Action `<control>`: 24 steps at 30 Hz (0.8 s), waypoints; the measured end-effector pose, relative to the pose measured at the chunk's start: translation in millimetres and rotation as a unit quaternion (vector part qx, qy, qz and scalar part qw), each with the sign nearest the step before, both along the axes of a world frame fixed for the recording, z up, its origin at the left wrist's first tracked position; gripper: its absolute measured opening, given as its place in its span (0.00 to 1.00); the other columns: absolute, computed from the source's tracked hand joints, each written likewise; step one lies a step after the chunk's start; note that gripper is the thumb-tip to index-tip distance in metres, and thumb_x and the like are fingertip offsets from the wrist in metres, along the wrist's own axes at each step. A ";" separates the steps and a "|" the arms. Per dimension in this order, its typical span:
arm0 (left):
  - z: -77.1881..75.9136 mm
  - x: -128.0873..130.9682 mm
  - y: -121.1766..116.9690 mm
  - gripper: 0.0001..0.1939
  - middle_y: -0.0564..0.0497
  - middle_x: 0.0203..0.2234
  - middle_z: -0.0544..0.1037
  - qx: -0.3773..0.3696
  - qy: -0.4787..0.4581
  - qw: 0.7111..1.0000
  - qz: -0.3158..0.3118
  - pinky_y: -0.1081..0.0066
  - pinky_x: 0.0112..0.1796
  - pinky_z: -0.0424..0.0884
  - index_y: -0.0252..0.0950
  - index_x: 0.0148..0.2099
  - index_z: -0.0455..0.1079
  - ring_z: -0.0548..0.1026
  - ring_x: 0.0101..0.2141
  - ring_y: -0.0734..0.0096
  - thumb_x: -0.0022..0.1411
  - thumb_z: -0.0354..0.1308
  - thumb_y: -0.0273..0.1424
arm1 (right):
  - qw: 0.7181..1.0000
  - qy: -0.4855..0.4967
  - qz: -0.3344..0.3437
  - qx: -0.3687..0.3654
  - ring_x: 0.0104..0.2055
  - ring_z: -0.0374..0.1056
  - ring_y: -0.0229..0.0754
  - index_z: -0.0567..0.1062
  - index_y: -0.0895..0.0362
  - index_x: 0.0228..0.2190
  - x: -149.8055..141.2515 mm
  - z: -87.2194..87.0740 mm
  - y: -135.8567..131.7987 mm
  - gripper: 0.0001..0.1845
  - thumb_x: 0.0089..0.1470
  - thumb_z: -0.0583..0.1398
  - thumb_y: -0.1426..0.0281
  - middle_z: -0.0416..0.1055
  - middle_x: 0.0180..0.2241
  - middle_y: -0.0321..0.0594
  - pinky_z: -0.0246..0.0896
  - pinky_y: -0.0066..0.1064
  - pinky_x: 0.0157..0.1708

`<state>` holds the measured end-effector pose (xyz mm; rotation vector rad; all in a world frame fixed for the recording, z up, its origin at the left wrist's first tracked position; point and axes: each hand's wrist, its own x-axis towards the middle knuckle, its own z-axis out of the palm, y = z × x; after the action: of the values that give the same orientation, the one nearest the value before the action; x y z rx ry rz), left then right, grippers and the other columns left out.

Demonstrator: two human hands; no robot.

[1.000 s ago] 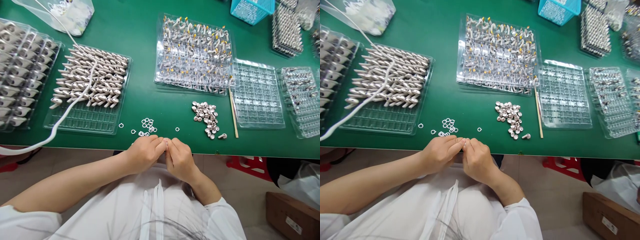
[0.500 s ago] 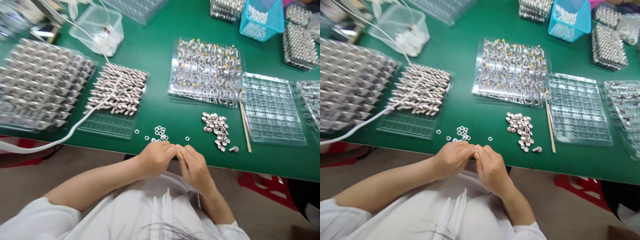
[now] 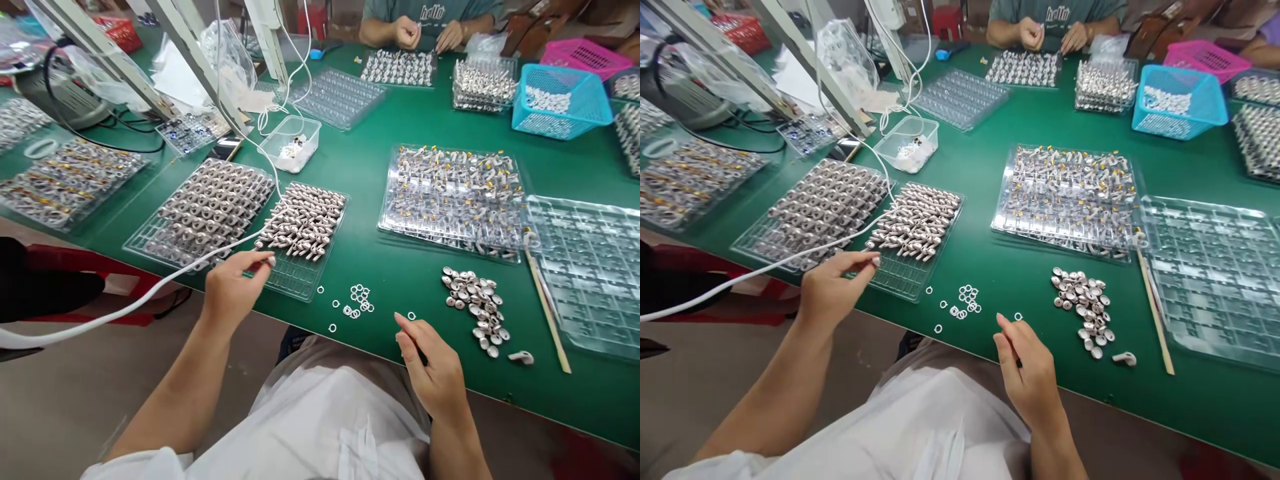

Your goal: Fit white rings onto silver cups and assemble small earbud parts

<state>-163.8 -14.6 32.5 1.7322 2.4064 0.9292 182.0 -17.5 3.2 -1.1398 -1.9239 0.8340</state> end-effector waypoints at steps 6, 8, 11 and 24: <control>1.6 -32.9 17.4 0.11 0.49 0.28 0.80 -0.147 0.000 0.982 0.117 0.69 0.36 0.72 0.36 0.38 0.76 0.79 0.31 0.62 0.55 0.58 0.36 | 1.000 -0.006 -0.007 0.016 0.25 0.63 0.38 0.75 0.57 0.49 -6.6 -8.0 7.0 0.15 0.62 0.56 0.75 0.67 0.26 0.36 0.63 0.31 0.26; 4.1 -34.2 21.8 0.11 0.49 0.29 0.81 -0.166 0.033 0.979 0.110 0.67 0.36 0.72 0.38 0.36 0.76 0.78 0.31 0.60 0.55 0.58 0.37 | 1.000 -0.002 -0.006 0.013 0.25 0.64 0.38 0.75 0.57 0.49 -6.2 -9.7 7.3 0.15 0.62 0.56 0.75 0.67 0.26 0.36 0.62 0.31 0.24; 6.1 -35.4 26.2 0.12 0.48 0.32 0.81 -0.169 0.078 0.978 0.096 0.66 0.35 0.71 0.38 0.38 0.77 0.78 0.32 0.58 0.56 0.56 0.38 | 1.000 -0.004 -0.002 0.019 0.25 0.64 0.38 0.75 0.56 0.49 -5.7 -10.3 6.7 0.15 0.63 0.56 0.75 0.68 0.26 0.36 0.63 0.31 0.26; 11.2 -34.8 33.2 0.13 0.51 0.28 0.80 -0.259 0.125 0.956 0.054 0.70 0.28 0.65 0.41 0.37 0.77 0.74 0.28 0.62 0.59 0.55 0.41 | 1.000 -0.004 0.004 0.014 0.28 0.66 0.38 0.75 0.57 0.48 -8.0 -11.4 4.6 0.14 0.63 0.55 0.76 0.70 0.28 0.37 0.66 0.33 0.32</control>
<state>-198.6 18.6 43.8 1.5977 2.5930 0.0491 174.0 -12.9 -8.2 -1.1213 -1.9426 0.8057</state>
